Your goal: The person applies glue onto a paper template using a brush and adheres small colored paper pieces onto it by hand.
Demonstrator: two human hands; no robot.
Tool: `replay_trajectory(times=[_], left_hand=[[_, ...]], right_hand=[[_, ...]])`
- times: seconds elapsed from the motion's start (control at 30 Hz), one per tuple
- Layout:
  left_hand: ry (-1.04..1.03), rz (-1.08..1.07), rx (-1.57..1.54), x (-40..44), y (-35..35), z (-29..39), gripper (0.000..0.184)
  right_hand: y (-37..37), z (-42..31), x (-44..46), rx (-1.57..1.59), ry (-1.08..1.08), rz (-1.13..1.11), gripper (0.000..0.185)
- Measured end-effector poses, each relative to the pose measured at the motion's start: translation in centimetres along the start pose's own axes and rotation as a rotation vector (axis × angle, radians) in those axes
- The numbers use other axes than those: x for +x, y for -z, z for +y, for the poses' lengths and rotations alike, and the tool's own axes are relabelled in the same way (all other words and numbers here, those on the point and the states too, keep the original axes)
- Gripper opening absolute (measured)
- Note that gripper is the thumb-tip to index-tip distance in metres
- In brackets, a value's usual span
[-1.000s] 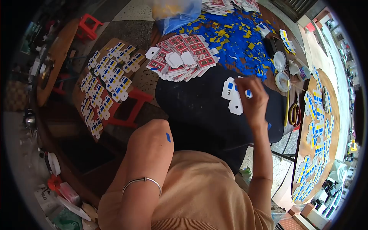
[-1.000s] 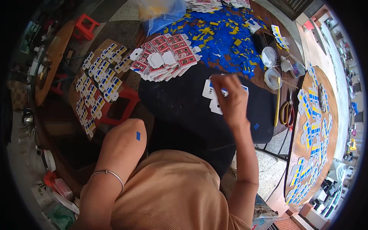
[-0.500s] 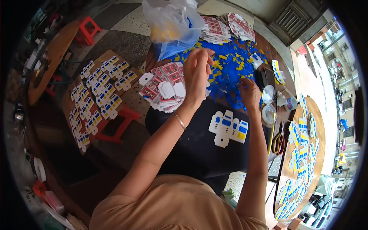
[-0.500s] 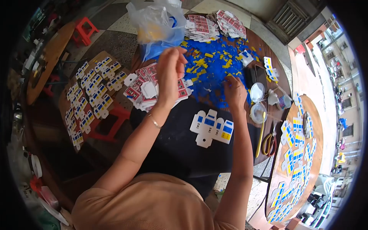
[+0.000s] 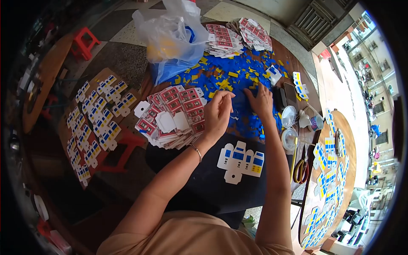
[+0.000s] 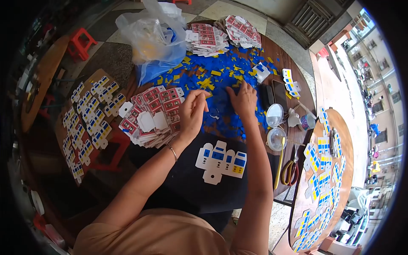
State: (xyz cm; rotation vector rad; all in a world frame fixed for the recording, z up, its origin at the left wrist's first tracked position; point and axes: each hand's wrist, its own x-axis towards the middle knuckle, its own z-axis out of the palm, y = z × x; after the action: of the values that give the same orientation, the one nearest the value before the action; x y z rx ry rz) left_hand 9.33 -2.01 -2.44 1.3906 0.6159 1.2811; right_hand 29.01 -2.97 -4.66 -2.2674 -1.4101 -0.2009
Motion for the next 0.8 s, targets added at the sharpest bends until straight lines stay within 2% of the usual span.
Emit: replay_trajectory(times=[0.07, 0.2, 0.27, 0.33, 0.37, 0.43, 0.47, 0.53, 0.63, 0.73, 0.8], left_hand=[[-0.04, -0.007, 0.059, -0.1, -0.1, -0.1, 0.015], [-0.096, -0.028, 0.116, -0.5, -0.4, -1.5, 0.012], [-0.137, -0.038, 0.135, -0.6, -0.5, -2.3, 0.011], [-0.192, -0.063, 0.171, -0.7, -0.7, -1.6, 0.009], [-0.219, -0.075, 0.194, -0.8, -0.7, -1.2, 0.009], [-0.25, -0.113, 0.243, -0.9, -0.5, -0.8, 0.008], [-0.266, -0.132, 0.266, -0.9, -0.5, -0.7, 0.007], [-0.278, -0.129, 0.274, -0.9, -0.6, -0.7, 0.007], [-0.306, -0.12, 0.263, -0.8, -0.7, -0.8, 0.006], [-0.295, -0.114, 0.245, -0.8, -0.6, -0.8, 0.006], [-0.275, -0.101, 0.235, -0.8, -0.5, -0.9, 0.005]], right_hand=[[-1.3, -1.2, 0.8, 0.178, 0.105, 0.035, 0.054], [0.0, -6.0, -1.1, 0.577, 0.313, -0.094, 0.039], [1.2, -6.4, -1.2, 0.531, 0.326, -0.073, 0.034], [0.2, -3.8, 0.4, 0.455, 0.295, 0.102, 0.027], [0.1, -2.1, 1.7, 0.422, 0.191, 0.122, 0.022], [-0.2, 1.9, 4.2, 0.221, 0.107, 0.148, 0.025], [-0.7, 4.2, 5.3, 0.143, 0.088, 0.134, 0.034], [0.6, 4.9, 6.4, -0.023, -0.113, -0.086, 0.063], [1.6, 3.9, 6.9, -0.067, -0.136, -0.361, 0.094], [1.6, 2.3, 5.9, -0.073, -0.03, -0.352, 0.105], [0.2, 3.0, 5.9, 0.043, 0.032, -0.291, 0.095]])
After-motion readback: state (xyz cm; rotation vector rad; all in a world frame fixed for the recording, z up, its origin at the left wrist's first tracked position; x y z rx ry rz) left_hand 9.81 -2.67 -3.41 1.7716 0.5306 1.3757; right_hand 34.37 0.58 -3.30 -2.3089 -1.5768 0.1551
